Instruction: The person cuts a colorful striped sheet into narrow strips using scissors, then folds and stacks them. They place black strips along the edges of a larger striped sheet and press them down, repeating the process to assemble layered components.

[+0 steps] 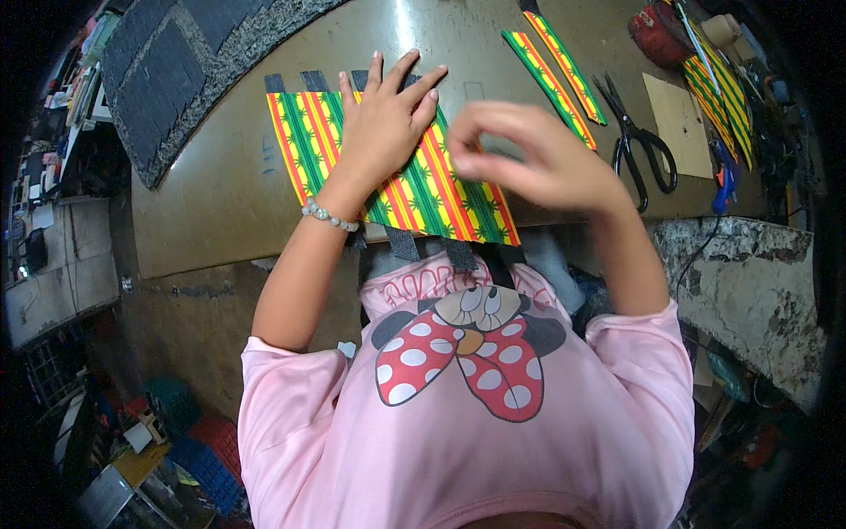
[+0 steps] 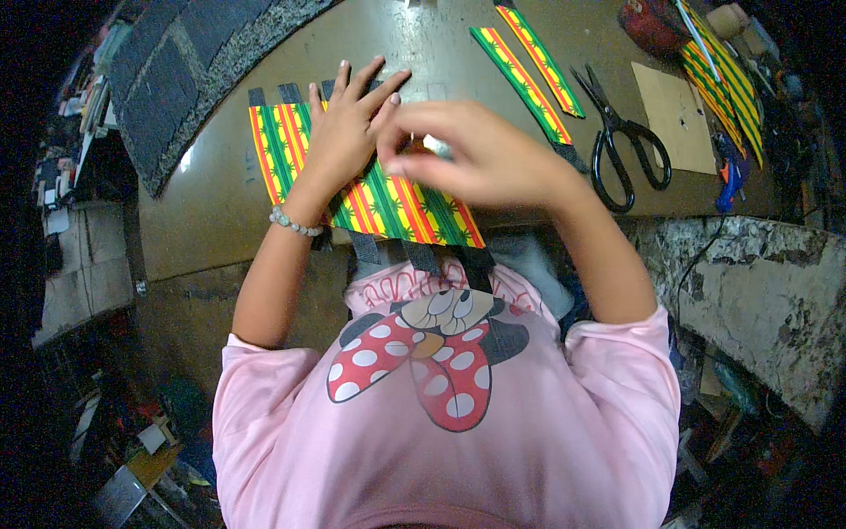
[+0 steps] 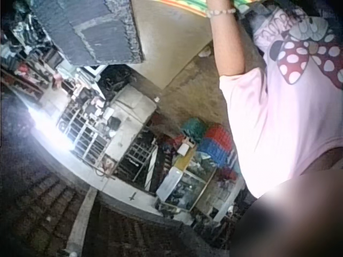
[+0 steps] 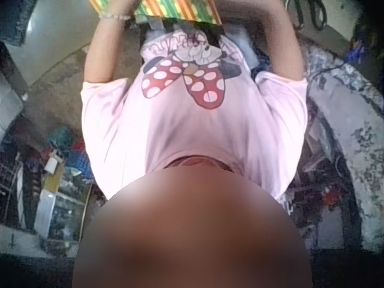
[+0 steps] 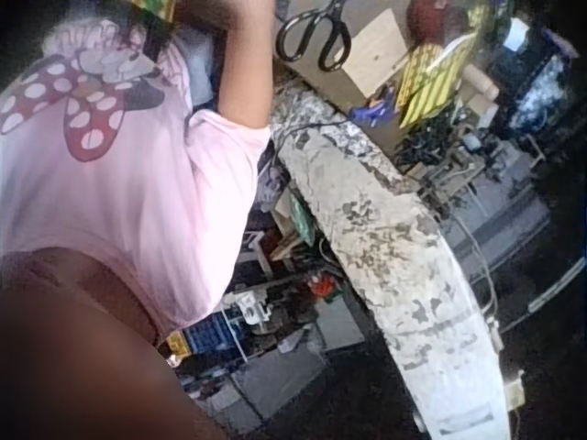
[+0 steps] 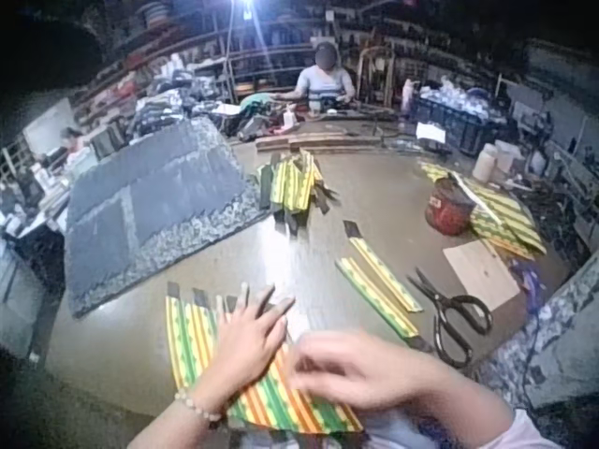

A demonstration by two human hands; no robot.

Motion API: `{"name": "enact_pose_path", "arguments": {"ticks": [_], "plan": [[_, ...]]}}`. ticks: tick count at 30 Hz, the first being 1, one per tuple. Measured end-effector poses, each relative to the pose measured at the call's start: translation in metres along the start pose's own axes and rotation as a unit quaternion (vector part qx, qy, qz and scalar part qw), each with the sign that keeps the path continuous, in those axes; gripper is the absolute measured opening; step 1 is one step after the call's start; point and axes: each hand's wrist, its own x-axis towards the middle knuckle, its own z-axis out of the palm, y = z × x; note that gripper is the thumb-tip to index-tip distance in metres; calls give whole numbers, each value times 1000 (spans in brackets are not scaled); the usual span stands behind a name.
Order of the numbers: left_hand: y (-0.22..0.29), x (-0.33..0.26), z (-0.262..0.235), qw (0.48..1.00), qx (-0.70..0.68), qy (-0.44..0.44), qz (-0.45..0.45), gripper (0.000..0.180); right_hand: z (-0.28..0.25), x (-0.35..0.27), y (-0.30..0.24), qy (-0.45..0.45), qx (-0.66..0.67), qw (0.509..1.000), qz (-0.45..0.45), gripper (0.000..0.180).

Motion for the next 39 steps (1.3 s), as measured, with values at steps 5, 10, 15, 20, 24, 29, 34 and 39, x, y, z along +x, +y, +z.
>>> {"name": "enact_pose_path", "arguments": {"ticks": [5,10,15,20,24,29,34,39], "plan": [[-2,-2,6,1000,6,24,18,41,-4,-22,-11,78,195,976,-50,58],[2,-1,0,989,59,133,40,40,20,-12,37,50,40,968,242,51],[34,-19,-32,980,-117,151,-61,28,23,-16,49,142,48,969,195,31],[82,-73,-32,996,-16,-89,7,42,32,-32,31,185,94,954,215,33],[87,-76,-21,1000,-3,-16,-2,46,38,-60,17,157,9,954,257,30],[88,-73,-22,999,-28,-20,-15,47,40,-73,12,182,126,947,231,17],[90,-71,-22,1000,-3,-17,-14,58,29,-99,-2,68,132,983,110,13],[93,-71,-29,997,-47,-44,-34,76,24,-119,4,0,108,992,64,20]]}}
